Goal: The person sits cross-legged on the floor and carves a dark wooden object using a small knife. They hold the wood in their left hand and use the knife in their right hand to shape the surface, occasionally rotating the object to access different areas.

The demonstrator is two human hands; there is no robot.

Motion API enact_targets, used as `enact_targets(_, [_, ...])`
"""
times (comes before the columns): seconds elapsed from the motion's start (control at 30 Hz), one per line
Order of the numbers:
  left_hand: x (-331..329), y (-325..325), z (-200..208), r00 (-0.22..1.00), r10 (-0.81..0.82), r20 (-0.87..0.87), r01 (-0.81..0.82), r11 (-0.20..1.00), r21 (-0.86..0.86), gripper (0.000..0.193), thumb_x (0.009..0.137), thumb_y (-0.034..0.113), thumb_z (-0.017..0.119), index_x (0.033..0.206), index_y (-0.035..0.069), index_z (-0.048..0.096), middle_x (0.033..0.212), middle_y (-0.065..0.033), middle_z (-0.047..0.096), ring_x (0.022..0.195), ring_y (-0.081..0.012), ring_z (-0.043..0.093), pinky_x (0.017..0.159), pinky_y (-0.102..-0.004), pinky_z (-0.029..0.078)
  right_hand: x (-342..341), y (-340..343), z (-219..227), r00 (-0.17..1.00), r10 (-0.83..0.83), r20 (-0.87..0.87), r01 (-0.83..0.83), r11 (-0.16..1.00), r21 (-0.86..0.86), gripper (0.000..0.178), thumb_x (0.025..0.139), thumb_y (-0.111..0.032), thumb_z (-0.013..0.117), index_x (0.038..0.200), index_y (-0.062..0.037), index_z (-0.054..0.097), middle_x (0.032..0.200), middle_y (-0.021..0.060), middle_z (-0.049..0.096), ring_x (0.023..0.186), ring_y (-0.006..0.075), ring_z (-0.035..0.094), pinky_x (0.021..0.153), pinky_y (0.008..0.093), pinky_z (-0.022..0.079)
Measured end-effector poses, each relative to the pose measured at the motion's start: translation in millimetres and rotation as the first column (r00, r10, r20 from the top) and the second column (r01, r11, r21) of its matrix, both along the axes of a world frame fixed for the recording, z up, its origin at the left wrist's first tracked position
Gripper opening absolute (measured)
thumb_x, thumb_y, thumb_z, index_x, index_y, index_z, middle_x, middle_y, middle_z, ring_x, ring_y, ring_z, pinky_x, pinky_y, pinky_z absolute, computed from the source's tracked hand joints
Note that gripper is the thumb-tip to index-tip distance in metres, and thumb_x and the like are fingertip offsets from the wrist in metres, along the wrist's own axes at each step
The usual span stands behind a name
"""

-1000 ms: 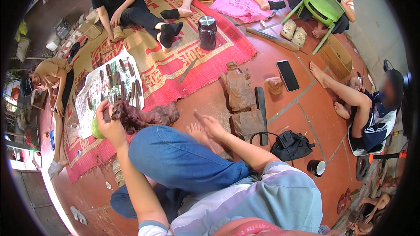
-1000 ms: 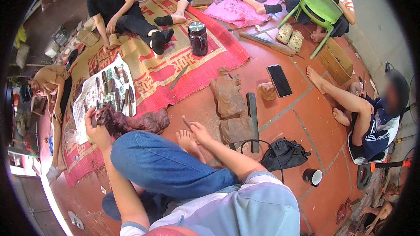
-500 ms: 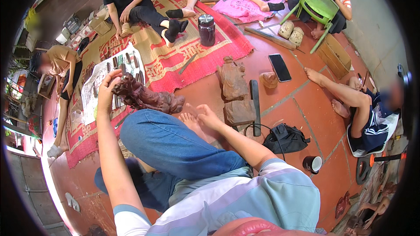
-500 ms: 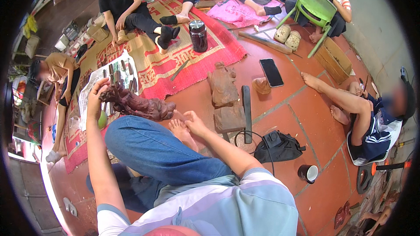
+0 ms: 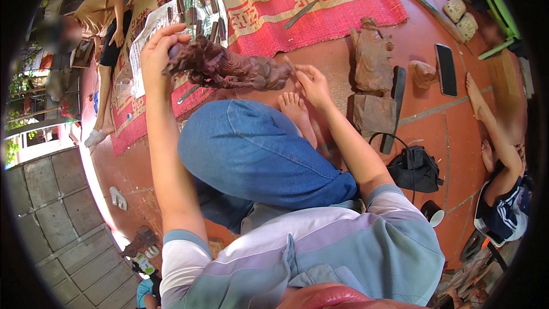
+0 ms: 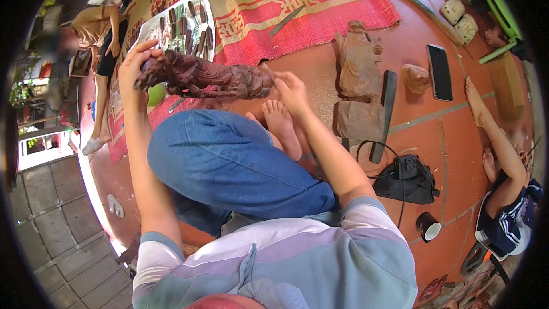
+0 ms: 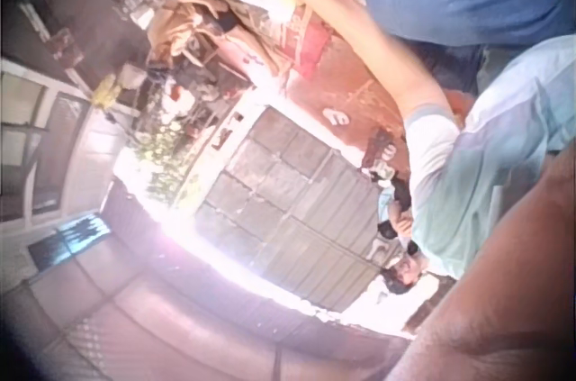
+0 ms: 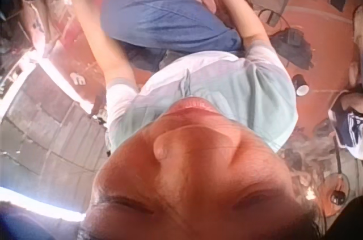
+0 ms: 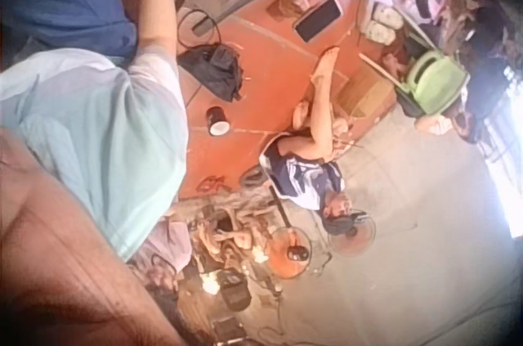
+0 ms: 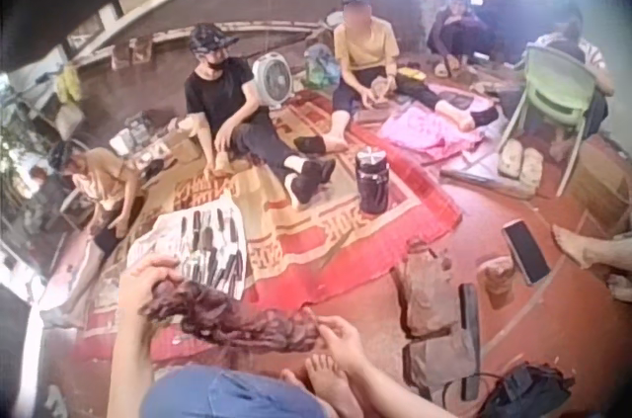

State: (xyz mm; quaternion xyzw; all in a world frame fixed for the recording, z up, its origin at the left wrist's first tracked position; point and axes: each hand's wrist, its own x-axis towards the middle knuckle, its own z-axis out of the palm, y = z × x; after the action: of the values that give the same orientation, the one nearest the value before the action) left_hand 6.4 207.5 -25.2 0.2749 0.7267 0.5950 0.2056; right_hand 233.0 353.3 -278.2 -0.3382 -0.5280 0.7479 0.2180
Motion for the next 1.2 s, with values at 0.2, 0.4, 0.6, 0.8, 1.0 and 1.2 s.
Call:
enact_targets(0.2, [14.5, 5.2, -4.7, 0.993, 0.086, -0.076, -0.077, 0.991, 0.107, 0.023, 0.087, 0.004, 0.048, 0.101, -0.005, 0.063, 0.083, -0.0118, 0.067, 0.073, -0.013, 0.062, 0.068, -0.022, 0.048, -82.9, -25.8, 0.8, 0.987, 0.046, 0.157, -0.109, 0.902, 0.418, 0.016, 0.088, -0.017, 0.056, 0.099, -0.0102, 0.067, 0.076, 0.0148, 0.066, 0.067, 0.0264, 0.064, 0.064, 0.0387, 0.05])
enact_targets(0.4, [13.3, 2.0, -0.5, 0.982, 0.16, -0.097, -0.151, 0.984, 0.09, 0.023, 0.087, 0.003, 0.047, 0.101, -0.006, 0.062, 0.083, -0.0127, 0.067, 0.073, -0.0136, 0.062, 0.071, -0.0233, 0.048, -107.0, 3.5, 17.1, 0.911, -0.038, 0.41, -0.213, 0.808, 0.55, 0.017, 0.085, -0.021, 0.054, 0.092, -0.0129, 0.068, 0.08, 0.0183, 0.066, 0.079, 0.0371, 0.064, 0.071, 0.0486, 0.05])
enact_targets(0.6, [24.3, 7.7, -2.8, 0.974, 0.186, -0.131, -0.172, 0.979, 0.111, 0.023, 0.088, 0.004, 0.047, 0.101, -0.007, 0.062, 0.083, -0.0132, 0.067, 0.074, -0.0141, 0.062, 0.072, -0.0237, 0.048, -108.0, 1.6, 21.0, 0.87, 0.11, 0.48, -0.409, 0.706, 0.579, 0.019, 0.084, -0.019, 0.053, 0.091, -0.0127, 0.069, 0.086, 0.0169, 0.067, 0.082, 0.035, 0.065, 0.076, 0.0478, 0.05])
enact_targets(0.8, [21.8, 8.4, -3.5, 0.973, 0.174, -0.15, -0.158, 0.981, 0.115, 0.021, 0.089, 0.004, 0.048, 0.099, -0.004, 0.064, 0.081, -0.0117, 0.067, 0.069, -0.0112, 0.06, 0.068, -0.0218, 0.048, -116.7, 2.2, 19.6, 0.837, 0.186, 0.514, -0.468, 0.73, 0.498, 0.024, 0.086, -0.026, 0.052, 0.099, -0.0221, 0.071, 0.089, 0.0168, 0.067, 0.088, 0.0346, 0.065, 0.08, 0.0434, 0.05])
enact_targets(1.0, [15.8, 7.1, -7.0, 0.969, 0.219, -0.113, -0.203, 0.969, 0.138, 0.02, 0.088, 0.006, 0.049, 0.096, 0.0, 0.067, 0.079, -0.0083, 0.067, 0.065, -0.0079, 0.058, 0.061, -0.0203, 0.046, -96.0, 65.8, -0.6, 0.768, -0.013, 0.64, -0.382, 0.793, 0.475, 0.035, 0.086, -0.047, 0.055, 0.093, -0.0154, 0.069, 0.094, 0.0135, 0.067, 0.088, 0.0339, 0.063, 0.077, 0.0408, 0.049])
enact_targets(1.2, [9.8, 10.6, 5.7, 0.945, -0.103, -0.31, 0.101, 0.995, -0.023, 0.024, 0.089, 0.008, 0.048, 0.104, 0.004, 0.067, 0.073, -0.002, 0.063, 0.068, -0.0054, 0.056, 0.063, -0.0185, 0.043, 46.2, 69.6, -65.2, 0.891, 0.022, 0.454, -0.131, 0.969, 0.211, 0.024, 0.088, -0.016, 0.056, 0.109, -0.0056, 0.061, 0.072, 0.0049, 0.059, 0.055, 0.012, 0.053, 0.051, 0.0267, 0.043])
